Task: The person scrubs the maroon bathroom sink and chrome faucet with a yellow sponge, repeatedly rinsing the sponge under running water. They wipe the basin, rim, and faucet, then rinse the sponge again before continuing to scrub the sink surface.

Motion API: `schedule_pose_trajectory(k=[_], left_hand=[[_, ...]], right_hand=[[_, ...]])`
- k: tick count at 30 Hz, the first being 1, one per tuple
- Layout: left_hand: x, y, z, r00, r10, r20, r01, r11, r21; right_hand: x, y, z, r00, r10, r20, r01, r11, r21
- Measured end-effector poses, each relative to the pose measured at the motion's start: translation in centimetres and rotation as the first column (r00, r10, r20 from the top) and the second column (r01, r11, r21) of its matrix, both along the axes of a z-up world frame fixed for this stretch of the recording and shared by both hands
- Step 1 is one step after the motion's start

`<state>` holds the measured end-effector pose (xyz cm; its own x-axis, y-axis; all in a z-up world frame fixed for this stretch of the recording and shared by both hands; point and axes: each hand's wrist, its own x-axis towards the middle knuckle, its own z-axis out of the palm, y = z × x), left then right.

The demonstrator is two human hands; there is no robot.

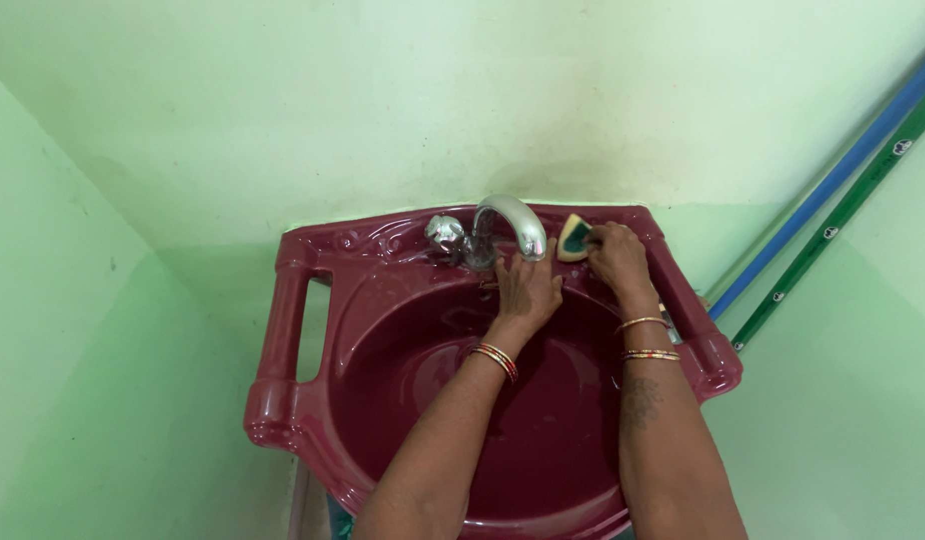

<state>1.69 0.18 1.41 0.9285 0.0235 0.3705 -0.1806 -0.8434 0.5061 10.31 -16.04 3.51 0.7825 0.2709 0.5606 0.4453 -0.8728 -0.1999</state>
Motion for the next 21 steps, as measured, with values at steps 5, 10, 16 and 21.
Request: schedule_pose_trajectory(k=[5,10,16,21], left_hand=[[-0.1,0.3,0.2,0.999,0.007,0.047,-0.006,1.000,-0.025],[0.0,0.2,0.2,0.997,0.004,0.074,-0.002,1.000,-0.030],[-0.2,0.3,0.2,0.996,0.012,0.089,-0.006,0.998,-0.069],[-0.6,0.5,0.6,0.984,0.016,0.177,-0.003,0.997,-0.072]], right_hand=[[-1.8,1.1,3.0,0.905,-0.092,-0.414,0.167,0.975,0.148],[-1.9,-0.9,2.8,0.990,-0.139,0.012,0.128,0.942,0.309],[-0.1,-0.9,-0.8,0.988,-0.149,-0.024,0.151,0.986,0.069],[0.5,0.3,-1.2,0.961,-0.215,-0.176,0.215,0.976,-0.022]])
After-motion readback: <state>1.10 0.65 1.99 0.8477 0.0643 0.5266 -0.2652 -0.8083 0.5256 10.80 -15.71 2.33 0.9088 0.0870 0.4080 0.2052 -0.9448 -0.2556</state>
